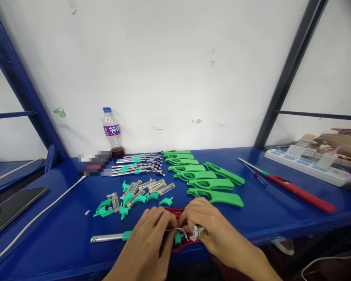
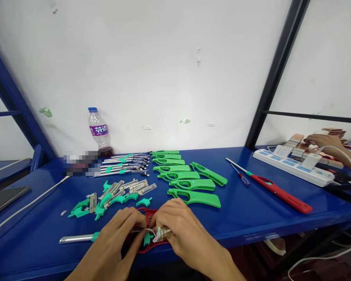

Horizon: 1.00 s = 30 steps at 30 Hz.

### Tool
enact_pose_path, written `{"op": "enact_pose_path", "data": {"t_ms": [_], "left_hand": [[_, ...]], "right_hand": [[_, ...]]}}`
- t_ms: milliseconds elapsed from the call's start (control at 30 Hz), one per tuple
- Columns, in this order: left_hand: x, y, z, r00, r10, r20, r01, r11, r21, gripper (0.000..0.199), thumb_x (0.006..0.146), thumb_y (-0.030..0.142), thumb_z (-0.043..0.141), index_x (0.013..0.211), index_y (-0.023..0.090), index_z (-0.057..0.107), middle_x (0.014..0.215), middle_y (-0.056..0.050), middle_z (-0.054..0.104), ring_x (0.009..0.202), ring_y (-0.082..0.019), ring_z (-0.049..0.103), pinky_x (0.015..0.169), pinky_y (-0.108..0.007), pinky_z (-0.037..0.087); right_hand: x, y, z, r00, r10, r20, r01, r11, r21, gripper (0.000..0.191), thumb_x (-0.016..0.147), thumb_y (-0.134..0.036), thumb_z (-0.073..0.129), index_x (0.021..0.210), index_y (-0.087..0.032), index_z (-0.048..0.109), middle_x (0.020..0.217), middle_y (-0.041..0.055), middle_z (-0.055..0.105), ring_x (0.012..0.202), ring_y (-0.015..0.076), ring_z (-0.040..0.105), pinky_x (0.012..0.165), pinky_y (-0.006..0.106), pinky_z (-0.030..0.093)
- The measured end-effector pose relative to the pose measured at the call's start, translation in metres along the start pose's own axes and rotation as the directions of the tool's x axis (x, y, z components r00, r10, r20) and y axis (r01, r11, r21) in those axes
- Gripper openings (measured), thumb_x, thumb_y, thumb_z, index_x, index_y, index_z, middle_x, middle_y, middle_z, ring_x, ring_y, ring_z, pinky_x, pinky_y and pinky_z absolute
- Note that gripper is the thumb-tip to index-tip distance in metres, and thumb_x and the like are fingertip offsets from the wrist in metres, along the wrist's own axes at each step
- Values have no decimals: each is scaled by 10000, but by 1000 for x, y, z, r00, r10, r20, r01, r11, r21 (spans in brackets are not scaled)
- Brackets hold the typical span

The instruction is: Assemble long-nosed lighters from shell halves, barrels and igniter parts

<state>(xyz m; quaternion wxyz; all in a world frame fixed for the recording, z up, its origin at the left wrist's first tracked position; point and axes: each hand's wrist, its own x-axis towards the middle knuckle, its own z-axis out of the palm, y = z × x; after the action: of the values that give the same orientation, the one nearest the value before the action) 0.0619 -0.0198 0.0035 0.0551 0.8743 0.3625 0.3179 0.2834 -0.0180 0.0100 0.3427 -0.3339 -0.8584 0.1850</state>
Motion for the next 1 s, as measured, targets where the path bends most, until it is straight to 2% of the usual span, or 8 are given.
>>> {"op": "enact_pose_path", "data": {"t_ms": [167,300,467,633,767,1000], "left_hand": [[0,2,-1,1000,-10,15,10,1000,-24,195,1021,84,429,970,249,518,933,-10,632,848,-204,624,821,-352,525],[0,3,-2,1000,-20,16,20,999,-25,194,1026,89,427,970,246,527,941,-14,630,843,-203,618,815,-352,531],[0,2,-3,1000,-6,-10,6,1000,-21,180,1039,123,442,979,250,556,958,-25,641,840,-211,617,824,-370,542],[1,4,-5,999,17,-38,-18,1000,-20,214,1024,136,489,1169,258,589,1053,-46,676,944,-232,656,875,-396,562],[0,4,-4,997,47,-67,-47,999,-1,286,1022,116,496,1260,251,580,1095,-53,683,990,-234,653,890,-396,553],[5,-1,1,984,162,-70,-158,986,62,215,1063,85,466,1064,224,630,977,-30,688,859,-211,588,804,-369,493]], "right_hand": [[-2,-3,0,999,42,-15,-43,999,-19,319,898,89,496,840,-224,481,969,0,695,930,196,590,877,357,401],[-2,-7,-2,996,92,-17,-92,996,-3,298,917,62,549,848,-227,522,1004,-4,706,947,196,604,886,354,411],[-1,-8,-4,994,91,-57,-88,995,55,256,966,-4,609,860,-232,564,973,-11,720,904,182,613,857,333,417],[-2,-8,-4,990,89,-110,-82,994,67,283,970,-21,630,809,-227,522,942,-33,723,873,165,601,837,326,401],[-2,-9,-3,986,84,-147,-75,995,68,278,1006,-122,653,789,-223,511,930,-29,731,852,161,603,829,333,399],[-1,-9,-4,987,61,-151,-47,994,97,332,1010,-128,629,736,-219,466,936,-24,749,850,162,634,825,340,399]]}}
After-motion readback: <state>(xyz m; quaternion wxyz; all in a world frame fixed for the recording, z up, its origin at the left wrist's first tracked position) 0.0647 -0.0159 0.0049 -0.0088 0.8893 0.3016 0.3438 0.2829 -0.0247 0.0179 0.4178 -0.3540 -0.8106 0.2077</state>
